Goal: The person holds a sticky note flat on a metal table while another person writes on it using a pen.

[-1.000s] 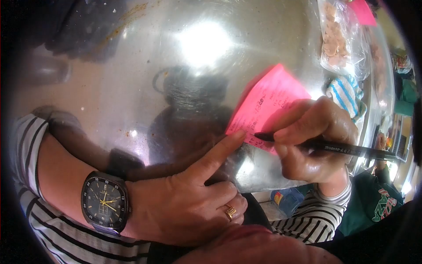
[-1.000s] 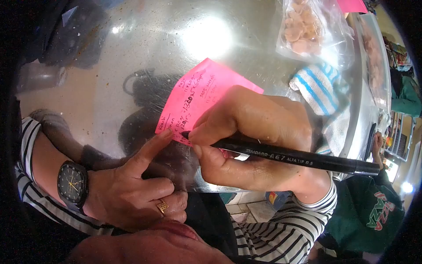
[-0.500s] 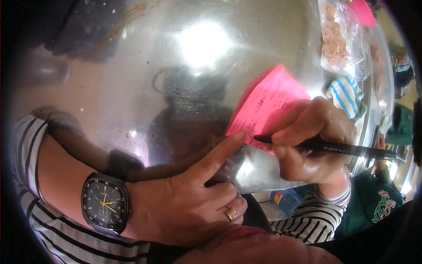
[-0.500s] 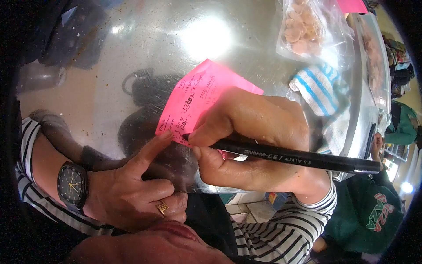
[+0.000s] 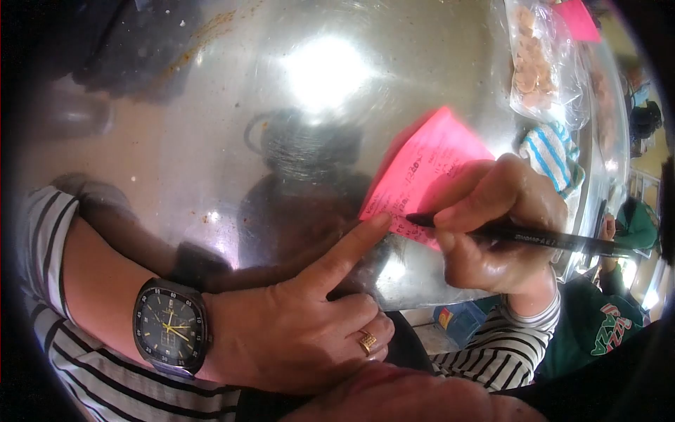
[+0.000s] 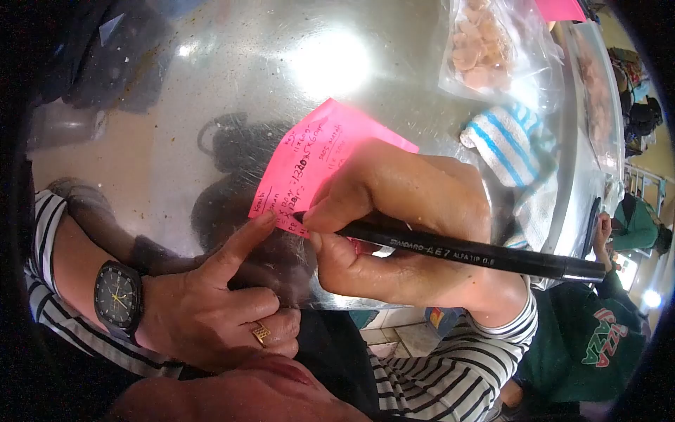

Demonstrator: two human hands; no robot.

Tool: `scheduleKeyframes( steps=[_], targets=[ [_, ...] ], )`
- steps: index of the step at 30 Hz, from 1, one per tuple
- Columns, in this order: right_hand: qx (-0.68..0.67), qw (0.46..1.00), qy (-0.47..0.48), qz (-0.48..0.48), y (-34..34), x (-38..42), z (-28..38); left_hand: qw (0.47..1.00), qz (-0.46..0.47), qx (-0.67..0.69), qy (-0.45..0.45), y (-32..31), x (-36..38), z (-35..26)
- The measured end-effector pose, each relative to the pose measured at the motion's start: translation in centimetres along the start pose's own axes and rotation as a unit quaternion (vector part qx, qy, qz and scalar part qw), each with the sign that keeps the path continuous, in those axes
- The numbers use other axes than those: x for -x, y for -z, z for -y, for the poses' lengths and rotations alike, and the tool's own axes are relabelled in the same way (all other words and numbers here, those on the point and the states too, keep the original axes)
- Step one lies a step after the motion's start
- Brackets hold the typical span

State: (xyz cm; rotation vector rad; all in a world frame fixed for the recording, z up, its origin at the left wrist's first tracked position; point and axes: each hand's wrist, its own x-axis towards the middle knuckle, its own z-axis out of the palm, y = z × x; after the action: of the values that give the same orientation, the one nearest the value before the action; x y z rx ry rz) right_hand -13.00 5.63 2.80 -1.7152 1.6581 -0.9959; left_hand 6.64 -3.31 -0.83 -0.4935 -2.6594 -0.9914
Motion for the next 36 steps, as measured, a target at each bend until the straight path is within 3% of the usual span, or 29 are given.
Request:
scheduleKeyframes(
  steps=[24,36],
  targets=[
    [-0.019,0.999,0.030,0.035,0.2,-0.2,-0.3,0.998,0.060,-0.013,-0.018,0.9,-0.2,0.2],
    [-0.029,0.998,0.036,0.047,0.3,-0.2,-0.3,0.996,0.069,0.045,-0.035,1.4,-0.1,0.6]
  ],
)
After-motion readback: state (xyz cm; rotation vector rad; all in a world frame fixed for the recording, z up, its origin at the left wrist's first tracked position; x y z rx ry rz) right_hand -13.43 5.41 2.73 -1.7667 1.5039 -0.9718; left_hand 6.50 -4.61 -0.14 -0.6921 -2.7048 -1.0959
